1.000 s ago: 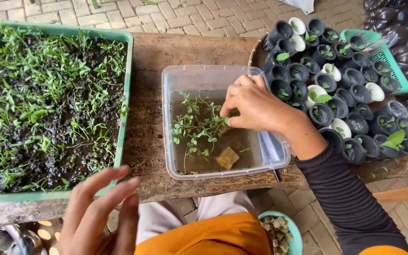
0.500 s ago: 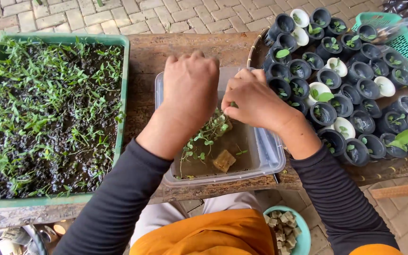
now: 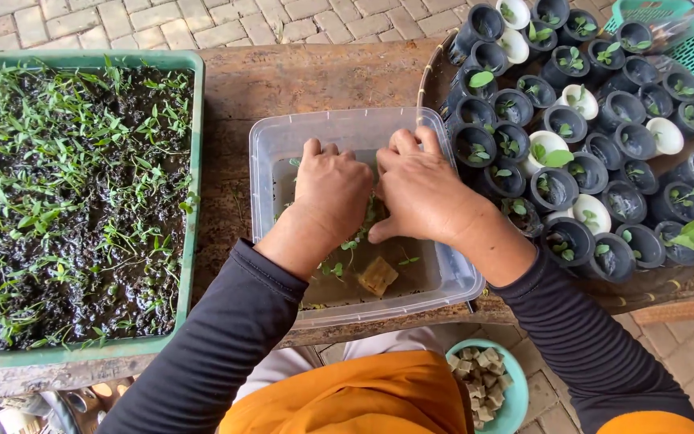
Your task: Transplanting small plant seedlings into net pots using rockwool substrate and placing them in a hydroponic tray.
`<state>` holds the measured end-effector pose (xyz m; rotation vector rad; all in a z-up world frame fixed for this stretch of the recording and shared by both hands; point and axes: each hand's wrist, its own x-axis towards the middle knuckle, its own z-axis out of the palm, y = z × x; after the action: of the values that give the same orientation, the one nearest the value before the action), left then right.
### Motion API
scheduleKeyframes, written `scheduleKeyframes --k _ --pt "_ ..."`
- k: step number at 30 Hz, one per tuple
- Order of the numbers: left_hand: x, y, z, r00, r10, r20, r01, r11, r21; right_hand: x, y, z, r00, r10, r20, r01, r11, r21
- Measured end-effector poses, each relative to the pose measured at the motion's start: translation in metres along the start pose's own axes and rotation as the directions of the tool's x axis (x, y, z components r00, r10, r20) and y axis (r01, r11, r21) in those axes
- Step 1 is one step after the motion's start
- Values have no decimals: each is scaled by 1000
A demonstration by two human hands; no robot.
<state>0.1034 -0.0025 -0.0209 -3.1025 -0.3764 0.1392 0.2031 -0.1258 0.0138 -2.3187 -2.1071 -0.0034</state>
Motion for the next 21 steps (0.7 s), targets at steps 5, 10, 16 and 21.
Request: scheduleKeyframes --k 5,10,16,21 --pt "1 -10 -10 997 -76 11 76 996 42 -4 7 12 999 -6 -54 2 996 -89" --pt "-2 -9 -17 985 -123 -123 126 992 21 -3 2 11 998 21 -58 -24 998 -54" --pt "-2 -11 -17 943 -189 -276 188 982 -31 -1 6 17 995 16 -94 -16 1000 4" --pt "-6 -13 -22 898 -240 -368 222 971 -90 0 9 25 981 9 -195 -17 999 -37"
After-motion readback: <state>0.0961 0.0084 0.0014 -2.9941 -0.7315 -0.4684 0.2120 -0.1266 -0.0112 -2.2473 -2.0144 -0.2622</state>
